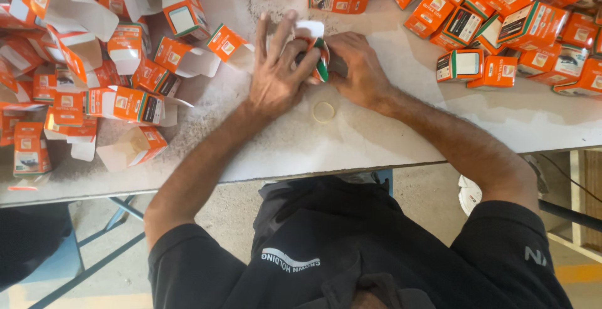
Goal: The person folds small orange cardboard boxes at a work table. They pick up flat folded cartons one at a time, open and press the flaps into shape, and place the finished boxes onto a large pile of assembled boxes on the table.
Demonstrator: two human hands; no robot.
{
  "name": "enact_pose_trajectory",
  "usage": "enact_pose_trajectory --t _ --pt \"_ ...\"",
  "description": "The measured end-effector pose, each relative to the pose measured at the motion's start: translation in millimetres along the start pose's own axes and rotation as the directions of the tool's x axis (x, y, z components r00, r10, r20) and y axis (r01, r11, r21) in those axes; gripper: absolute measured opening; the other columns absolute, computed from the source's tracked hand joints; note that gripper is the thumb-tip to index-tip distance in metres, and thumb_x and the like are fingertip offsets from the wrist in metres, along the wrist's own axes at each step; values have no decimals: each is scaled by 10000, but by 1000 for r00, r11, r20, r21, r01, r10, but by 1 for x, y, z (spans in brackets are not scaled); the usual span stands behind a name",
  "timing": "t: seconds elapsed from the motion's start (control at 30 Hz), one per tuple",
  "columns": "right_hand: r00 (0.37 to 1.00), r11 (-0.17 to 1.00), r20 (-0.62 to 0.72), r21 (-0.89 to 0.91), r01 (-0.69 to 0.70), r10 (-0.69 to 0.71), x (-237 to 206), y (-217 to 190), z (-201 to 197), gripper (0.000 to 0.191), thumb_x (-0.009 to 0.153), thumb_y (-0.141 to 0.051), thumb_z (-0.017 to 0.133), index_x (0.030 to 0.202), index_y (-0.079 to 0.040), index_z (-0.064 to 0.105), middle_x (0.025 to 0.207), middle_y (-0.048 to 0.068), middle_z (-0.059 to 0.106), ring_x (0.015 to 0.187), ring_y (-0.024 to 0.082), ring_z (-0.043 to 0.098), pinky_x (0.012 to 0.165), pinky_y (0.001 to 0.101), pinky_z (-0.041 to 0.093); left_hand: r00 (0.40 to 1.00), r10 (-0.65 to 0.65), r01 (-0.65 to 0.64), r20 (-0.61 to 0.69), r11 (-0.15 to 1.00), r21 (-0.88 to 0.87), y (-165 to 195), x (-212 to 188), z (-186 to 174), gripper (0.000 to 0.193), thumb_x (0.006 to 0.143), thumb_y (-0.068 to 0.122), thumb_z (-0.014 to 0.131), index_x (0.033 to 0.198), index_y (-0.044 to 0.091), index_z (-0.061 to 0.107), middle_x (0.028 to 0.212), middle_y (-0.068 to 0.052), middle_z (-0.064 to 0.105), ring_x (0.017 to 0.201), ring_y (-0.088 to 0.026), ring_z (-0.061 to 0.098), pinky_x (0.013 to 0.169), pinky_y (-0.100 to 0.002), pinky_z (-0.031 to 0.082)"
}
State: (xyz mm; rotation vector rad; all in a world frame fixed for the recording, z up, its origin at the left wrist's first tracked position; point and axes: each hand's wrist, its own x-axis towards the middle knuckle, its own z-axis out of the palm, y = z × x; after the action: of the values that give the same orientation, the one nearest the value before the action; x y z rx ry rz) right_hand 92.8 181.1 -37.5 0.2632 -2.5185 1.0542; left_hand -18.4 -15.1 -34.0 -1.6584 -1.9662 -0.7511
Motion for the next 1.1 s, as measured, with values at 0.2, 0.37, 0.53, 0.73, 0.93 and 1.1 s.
enact_pose_trajectory --t 0.2,0.37,0.53,0.73,0.93,1.1 --pt "1000 1000 -2 -23 18 -18 -1 -4 1 601 790 -69 867 1326 10 607 1271 204 657 1211 424 599 1038 497 471 893 -451 433 7 853 -291 15 2 24 231 976 147 788 1180 69 712 1426 -164 397 1214 -360 512 1021 -485 487" --pt "1000 999 14 -32 3 -2 -6 -1 6 627 832 -103 878 1359 32 565 1301 222 639 1219 448 585 1035 508 477 716 -650 595 254 379 -708 -2 0 36 399 914 142 765 1236 -14 587 1084 -75 631 894 -114 581 756 -285 526" --pt "985 969 -23 186 -163 170 -13 0 12 700 922 -135 855 1435 35 411 1373 181 627 1301 363 627 1069 451 512 688 -658 662 306 397 -636 -15 1 53 163 887 102 774 965 3 670 826 -27 673 739 -98 604 633 -300 507" --pt "994 986 -6 -124 108 -109 -8 -5 10 710 828 1 845 1454 -10 512 1350 200 643 1309 393 580 1079 470 515 768 -583 568 263 433 -699 -12 -10 45 332 915 68 730 1180 -41 561 987 -58 663 875 -117 666 755 -316 559" --pt "984 929 62 -325 178 -167 -4 -13 7 670 863 -41 817 1462 13 521 1299 220 602 1262 411 556 1050 496 491 679 -382 516 626 -359 -778 -30 -11 16 333 913 172 669 1175 -34 663 977 -75 698 754 -126 643 697 -339 616" --pt "987 937 19 -310 159 -161 -4 -15 5 540 845 -48 823 1325 0 579 1313 193 634 1292 400 575 1041 495 505 602 -447 723 662 -47 -689 -29 6 19 208 934 130 738 1049 -13 641 942 -59 702 693 -88 647 581 -307 574"
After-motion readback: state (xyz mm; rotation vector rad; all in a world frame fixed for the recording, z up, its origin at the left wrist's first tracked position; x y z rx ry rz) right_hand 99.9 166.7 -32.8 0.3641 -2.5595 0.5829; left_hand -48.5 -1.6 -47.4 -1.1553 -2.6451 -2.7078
